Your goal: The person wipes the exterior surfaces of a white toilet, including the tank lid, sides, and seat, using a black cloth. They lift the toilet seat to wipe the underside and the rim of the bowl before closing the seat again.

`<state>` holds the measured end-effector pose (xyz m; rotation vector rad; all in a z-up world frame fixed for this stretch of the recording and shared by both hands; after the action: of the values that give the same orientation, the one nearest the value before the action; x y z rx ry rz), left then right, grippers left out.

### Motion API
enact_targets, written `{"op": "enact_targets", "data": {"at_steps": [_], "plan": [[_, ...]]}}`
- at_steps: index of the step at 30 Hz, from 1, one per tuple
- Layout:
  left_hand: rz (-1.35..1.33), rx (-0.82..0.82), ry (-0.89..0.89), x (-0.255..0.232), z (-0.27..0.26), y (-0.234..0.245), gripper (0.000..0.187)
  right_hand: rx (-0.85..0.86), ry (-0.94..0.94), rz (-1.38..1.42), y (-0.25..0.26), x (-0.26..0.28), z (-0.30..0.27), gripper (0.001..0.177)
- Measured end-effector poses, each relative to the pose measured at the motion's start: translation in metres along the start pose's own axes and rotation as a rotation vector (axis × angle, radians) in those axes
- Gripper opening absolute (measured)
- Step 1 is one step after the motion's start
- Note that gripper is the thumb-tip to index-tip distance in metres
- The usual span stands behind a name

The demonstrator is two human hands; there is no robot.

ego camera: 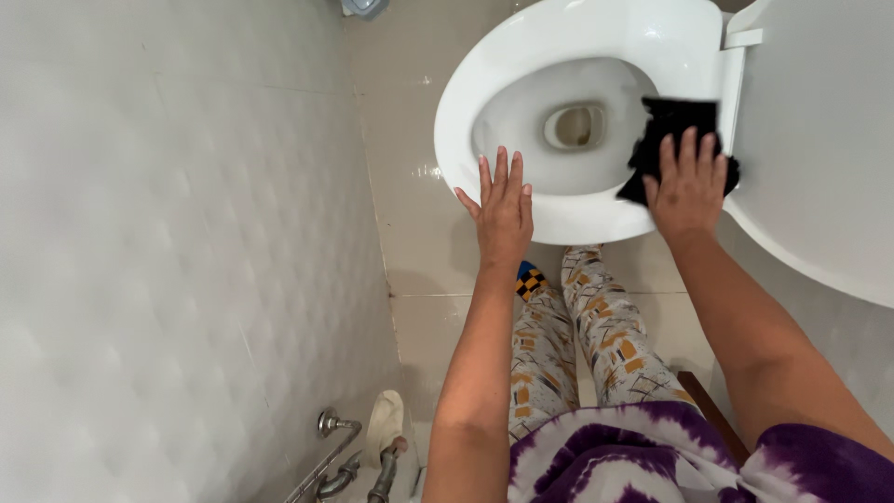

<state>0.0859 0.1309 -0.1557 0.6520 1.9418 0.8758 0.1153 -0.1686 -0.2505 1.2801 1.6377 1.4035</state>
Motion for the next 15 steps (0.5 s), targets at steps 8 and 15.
{"op": "enact_targets", "data": {"at_steps": [8,15], "plan": [[0.056,-0.073,0.071,0.025,0.043,0.004,0.047,-0.127,0.035,0.112,0.019,-0.03,0.148,0.069],[0.031,-0.176,0.216,0.07,0.084,0.025,0.047,-0.132,0.192,0.157,0.025,0.029,0.267,0.055]]}}
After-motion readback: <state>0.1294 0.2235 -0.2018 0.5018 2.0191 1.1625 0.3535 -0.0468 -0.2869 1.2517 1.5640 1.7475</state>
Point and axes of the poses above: each hand's wrist, its own z-axis towards the middle knuckle, its own y-axis out of the back of the hand, x = y × z, the point moved 2 cm from there along z, towards the middle knuckle, and after that the axes turned 11 degrees about y, right-handed, at the moved point
